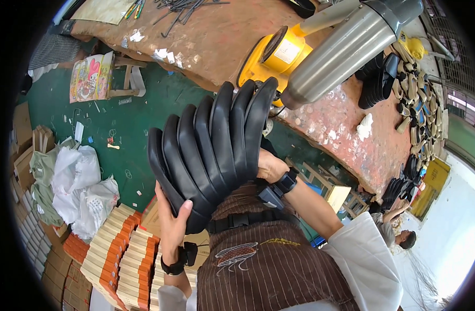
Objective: The recorder is cleaning and inspecting multiple black leather shoes at a workbench in a shoe manufacturing environment.
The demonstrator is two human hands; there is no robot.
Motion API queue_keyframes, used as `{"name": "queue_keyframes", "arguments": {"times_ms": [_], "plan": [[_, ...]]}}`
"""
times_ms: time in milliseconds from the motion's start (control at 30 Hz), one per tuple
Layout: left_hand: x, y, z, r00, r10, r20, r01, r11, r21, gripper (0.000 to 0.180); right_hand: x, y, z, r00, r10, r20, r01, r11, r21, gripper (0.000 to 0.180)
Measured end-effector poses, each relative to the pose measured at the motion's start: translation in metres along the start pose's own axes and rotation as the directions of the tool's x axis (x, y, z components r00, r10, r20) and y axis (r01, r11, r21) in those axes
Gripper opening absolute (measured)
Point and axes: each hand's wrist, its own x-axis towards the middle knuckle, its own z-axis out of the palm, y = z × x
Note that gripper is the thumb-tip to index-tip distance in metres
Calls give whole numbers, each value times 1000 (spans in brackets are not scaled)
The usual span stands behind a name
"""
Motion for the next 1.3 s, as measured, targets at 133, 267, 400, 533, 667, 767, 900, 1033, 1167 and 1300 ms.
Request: {"name": "queue_keyframes", "arguments": {"times_ms": [133,267,400,533,667,767,900,1033,1167,1300], "plan": [[-4,-38,-15,998,-59,-31,63,985,160,85,4,13,19,998,48,-40,-52,993,-106,35],[0,-78,-11,985,-168,-41,160,975,-154,94,8,36,41,945,-318,71,294,737,-609,50],[10,-77,2,996,30,87,-1,947,-322,124,-23,21,85,940,-314,135,218,250,-943,77],[21,-50,17,985,79,151,-29,952,-304,136,-41,6,99,879,-459,131,184,73,-980,86],[31,-76,18,930,-117,348,206,952,-229,120,-56,-1,110,847,-506,166,159,-57,-986,90],[24,-78,46,987,-5,159,90,842,-533,45,-65,-6,107,823,-533,197,181,-81,-980,87],[43,-69,38,936,-158,314,326,723,-609,53,-79,5,90,832,-489,263,243,-106,-964,78],[49,-40,36,858,-368,359,513,651,-560,65,-107,5,55,760,-473,446,536,68,-841,58],[51,-40,37,748,-495,442,662,603,-444,64,-133,-11,-14,814,-565,132,526,623,-578,28],[53,-26,52,570,-631,526,817,504,-281,64,-165,-27,-80,607,-725,-325,465,656,-594,26]]}}
